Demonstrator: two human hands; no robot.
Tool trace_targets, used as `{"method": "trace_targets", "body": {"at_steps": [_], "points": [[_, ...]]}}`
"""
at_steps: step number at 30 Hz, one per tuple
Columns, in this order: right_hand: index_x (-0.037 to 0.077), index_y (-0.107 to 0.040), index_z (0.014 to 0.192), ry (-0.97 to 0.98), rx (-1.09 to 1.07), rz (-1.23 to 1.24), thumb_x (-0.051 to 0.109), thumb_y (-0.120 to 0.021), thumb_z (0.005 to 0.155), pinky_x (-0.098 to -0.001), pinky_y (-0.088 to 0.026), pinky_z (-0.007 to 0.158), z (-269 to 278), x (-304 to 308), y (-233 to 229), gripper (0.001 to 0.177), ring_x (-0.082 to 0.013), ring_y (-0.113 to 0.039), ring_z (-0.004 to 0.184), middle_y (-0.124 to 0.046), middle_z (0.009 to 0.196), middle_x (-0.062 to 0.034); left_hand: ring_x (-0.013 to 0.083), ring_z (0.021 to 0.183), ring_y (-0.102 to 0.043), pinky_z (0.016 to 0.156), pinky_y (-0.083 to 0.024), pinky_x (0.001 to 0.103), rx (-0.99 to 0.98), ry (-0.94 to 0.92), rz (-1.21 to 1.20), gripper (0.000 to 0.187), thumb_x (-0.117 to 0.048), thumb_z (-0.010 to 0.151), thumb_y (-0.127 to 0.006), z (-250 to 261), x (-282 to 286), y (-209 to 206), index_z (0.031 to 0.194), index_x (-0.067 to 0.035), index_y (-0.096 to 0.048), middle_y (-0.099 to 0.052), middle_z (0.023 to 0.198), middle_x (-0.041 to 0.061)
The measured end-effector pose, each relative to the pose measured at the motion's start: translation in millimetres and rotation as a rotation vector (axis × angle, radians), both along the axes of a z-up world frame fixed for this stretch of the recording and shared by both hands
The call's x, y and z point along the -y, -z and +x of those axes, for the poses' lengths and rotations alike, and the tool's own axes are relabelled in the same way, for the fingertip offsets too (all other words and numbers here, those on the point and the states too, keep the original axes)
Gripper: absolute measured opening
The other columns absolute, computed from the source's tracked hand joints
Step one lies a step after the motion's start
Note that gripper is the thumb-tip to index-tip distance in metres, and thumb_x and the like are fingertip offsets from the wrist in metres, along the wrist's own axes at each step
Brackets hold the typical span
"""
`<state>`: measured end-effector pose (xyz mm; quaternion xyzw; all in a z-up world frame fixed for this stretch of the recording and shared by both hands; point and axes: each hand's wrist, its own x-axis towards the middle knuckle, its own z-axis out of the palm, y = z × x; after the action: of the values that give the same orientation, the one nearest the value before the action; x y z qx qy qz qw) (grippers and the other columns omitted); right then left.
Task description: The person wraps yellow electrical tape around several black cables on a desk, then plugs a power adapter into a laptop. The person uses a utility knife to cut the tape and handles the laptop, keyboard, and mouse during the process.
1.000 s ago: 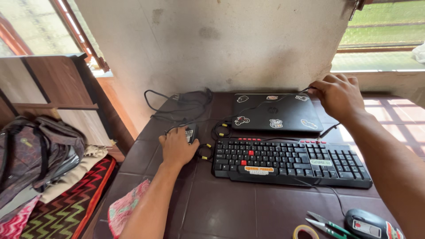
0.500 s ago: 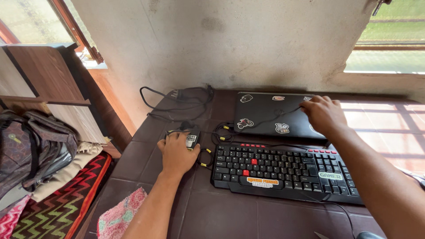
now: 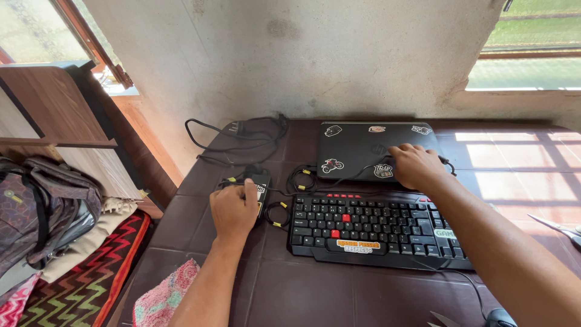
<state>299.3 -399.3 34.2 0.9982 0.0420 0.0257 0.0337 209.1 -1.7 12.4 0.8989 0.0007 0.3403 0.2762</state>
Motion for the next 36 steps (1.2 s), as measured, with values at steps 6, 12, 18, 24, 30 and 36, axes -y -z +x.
{"method": "trace_targets", "body": {"at_steps": [6,12,18,24,30,36], "points": [[0.011,-0.06,0.127,-0.137,0.17,0.019,0.012,-0.059,0.086,-0.0517,-0.046,0.101,-11.3,-41.3,-23.9,0.041,-0.0312,-0.058,0.129,-0.067,0.126,-0.0103,0.0345,0.064,-0.061,0.068,-0.046,0.045,0.096,-0.18,0.003,0.051,-0.035,0.097,-0.069,0.0,-5.5,-7.5,0.058,-0.003,-0.06,-0.065,0.066,0.01],[0.006,-0.059,0.131,-0.314,0.319,0.22,0.017,-0.061,0.088,-0.0518,-0.048,0.095,-10.2,-106.7,-41.0,0.044,-0.0375,-0.063,0.115,-0.069,0.121,-0.0157,0.0393,0.098,-0.061,0.082,-0.043,0.049,0.388,-0.166,0.077,0.033,-0.024,0.077,-0.074,-0.4,-10.2,-14.3,0.098,0.001,-0.067,-0.068,0.099,0.018],[0.006,-0.059,0.132,-0.446,0.344,0.432,0.031,-0.061,0.096,-0.0519,-0.048,0.096,3.8,-182.3,-42.2,0.043,-0.041,-0.061,0.117,-0.066,0.127,-0.0179,0.0369,0.116,-0.063,0.101,-0.044,0.049,0.149,-0.026,0.013,0.029,-0.016,0.09,-0.066,13.1,-13.9,7.7,0.113,0.001,-0.071,-0.073,0.112,0.019],[0.01,-0.054,0.138,-0.528,0.295,0.472,0.042,-0.068,0.091,-0.0497,-0.049,0.1,34.2,-244.4,-28.8,0.059,-0.0393,-0.057,0.125,-0.056,0.14,-0.016,0.0385,0.118,-0.065,0.104,-0.049,0.047,0.043,0.058,-0.176,0.03,-0.015,0.091,-0.062,19.5,-18.0,20.4,0.113,0.004,-0.07,-0.07,0.125,0.023],[0.025,-0.028,0.157,-0.426,-0.025,0.308,0.069,-0.08,0.07,-0.0585,-0.04,0.11,79.0,-300.0,-19.3,0.111,-0.0434,-0.027,0.148,-0.02,0.165,-0.0177,0.0452,0.126,-0.058,0.108,-0.044,0.048,0.085,0.171,-0.143,0.034,-0.014,0.092,-0.063,18.3,-12.2,21.4,0.118,0.008,-0.068,-0.066,0.13,0.028],[0.03,-0.004,0.165,-0.366,-0.148,0.153,0.079,-0.084,0.053,-0.0688,-0.021,0.117,117.4,-326.8,-5.3,0.146,-0.0475,-0.008,0.155,-0.001,0.17,-0.021,0.044,0.131,-0.056,0.113,-0.039,0.05,0.053,0.131,-0.155,0.036,-0.015,0.092,-0.063,17.2,-9.1,18.5,0.12,0.007,-0.067,-0.065,0.132,0.027]]}}
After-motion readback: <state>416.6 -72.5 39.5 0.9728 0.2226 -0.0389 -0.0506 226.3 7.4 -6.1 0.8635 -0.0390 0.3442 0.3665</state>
